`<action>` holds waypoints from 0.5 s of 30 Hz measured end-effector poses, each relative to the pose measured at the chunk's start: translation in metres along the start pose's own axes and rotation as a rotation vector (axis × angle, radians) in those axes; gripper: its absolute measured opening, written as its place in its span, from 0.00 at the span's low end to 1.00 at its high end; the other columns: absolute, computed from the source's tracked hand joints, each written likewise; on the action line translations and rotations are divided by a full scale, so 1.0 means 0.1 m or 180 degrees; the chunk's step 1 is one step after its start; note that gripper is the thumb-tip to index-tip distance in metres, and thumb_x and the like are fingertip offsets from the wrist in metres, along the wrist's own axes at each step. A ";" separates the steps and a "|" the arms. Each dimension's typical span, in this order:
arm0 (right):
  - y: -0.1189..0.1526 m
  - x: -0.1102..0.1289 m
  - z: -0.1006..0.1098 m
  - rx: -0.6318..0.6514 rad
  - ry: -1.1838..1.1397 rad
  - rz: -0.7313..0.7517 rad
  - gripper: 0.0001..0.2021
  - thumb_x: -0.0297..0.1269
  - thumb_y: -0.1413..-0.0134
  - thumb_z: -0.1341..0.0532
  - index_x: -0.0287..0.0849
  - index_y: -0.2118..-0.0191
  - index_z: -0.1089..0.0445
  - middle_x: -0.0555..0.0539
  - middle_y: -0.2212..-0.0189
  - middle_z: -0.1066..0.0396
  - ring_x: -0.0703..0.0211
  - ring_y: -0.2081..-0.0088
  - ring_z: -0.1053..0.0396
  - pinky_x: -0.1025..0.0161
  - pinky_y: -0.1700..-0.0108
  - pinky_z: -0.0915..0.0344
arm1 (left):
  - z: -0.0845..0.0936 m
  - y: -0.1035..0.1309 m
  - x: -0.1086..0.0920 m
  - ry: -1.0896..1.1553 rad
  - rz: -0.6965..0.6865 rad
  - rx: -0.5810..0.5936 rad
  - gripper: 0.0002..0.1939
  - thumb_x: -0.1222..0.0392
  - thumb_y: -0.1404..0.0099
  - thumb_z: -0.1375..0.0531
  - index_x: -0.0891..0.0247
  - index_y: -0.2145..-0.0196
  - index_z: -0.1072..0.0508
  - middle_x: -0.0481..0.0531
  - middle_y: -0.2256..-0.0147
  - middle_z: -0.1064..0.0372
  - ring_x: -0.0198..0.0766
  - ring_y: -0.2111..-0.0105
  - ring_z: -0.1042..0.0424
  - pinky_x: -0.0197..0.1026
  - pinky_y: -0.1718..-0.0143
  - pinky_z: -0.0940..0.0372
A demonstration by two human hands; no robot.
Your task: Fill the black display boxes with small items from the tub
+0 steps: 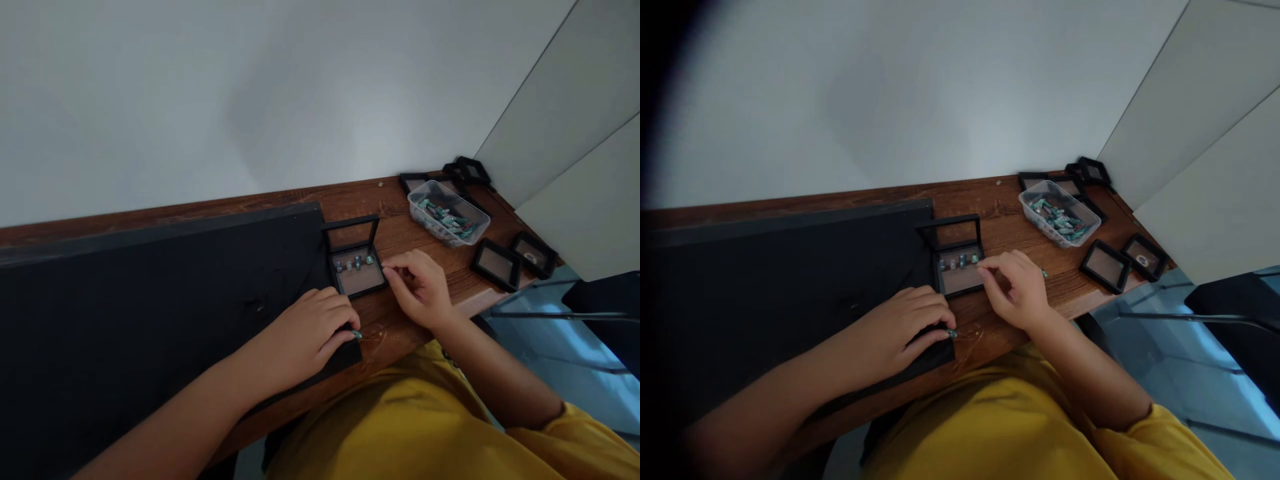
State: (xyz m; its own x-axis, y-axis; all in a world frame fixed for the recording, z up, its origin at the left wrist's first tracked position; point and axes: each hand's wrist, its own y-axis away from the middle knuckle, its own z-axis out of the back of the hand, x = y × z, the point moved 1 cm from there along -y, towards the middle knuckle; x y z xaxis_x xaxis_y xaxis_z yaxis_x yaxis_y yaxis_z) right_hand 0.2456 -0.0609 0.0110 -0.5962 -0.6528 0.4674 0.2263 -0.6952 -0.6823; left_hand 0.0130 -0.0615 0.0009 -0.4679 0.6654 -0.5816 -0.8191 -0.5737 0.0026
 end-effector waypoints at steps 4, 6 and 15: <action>0.07 0.08 0.00 0.0162 0.0007 0.0298 0.05 0.28 0.33 0.39 0.44 0.59 0.28 0.49 0.70 0.22 0.59 0.71 0.29 0.61 0.65 0.34 | 0.00 0.02 -0.01 0.0032 0.0003 -0.0014 0.07 0.65 0.25 0.44 0.58 0.59 0.26 0.50 0.60 0.25 0.45 0.57 0.29 0.48 0.54 0.41; 0.08 0.09 0.00 0.0252 0.0006 0.0453 0.05 0.28 0.33 0.39 0.45 0.59 0.28 0.48 0.70 0.21 0.59 0.71 0.29 0.60 0.65 0.34 | 0.01 0.02 -0.02 0.0070 -0.0006 0.0003 0.07 0.65 0.25 0.44 0.58 0.59 0.27 0.49 0.61 0.26 0.45 0.57 0.30 0.47 0.55 0.41; 0.10 0.10 0.01 0.0442 -0.0166 0.0714 0.03 0.28 0.34 0.37 0.44 0.59 0.28 0.49 0.70 0.20 0.60 0.70 0.28 0.61 0.64 0.32 | 0.03 0.01 0.05 0.0094 0.0076 -0.0027 0.01 0.61 0.27 0.38 0.57 0.59 0.25 0.48 0.60 0.25 0.45 0.56 0.29 0.47 0.53 0.41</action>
State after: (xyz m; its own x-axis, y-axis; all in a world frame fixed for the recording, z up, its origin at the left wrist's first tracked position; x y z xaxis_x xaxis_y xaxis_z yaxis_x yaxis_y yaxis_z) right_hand 0.2426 -0.0746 0.0093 -0.4796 -0.8073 0.3439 0.4541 -0.5637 -0.6900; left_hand 0.0086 -0.0579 0.0005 -0.4772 0.6371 -0.6053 -0.8048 -0.5934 0.0099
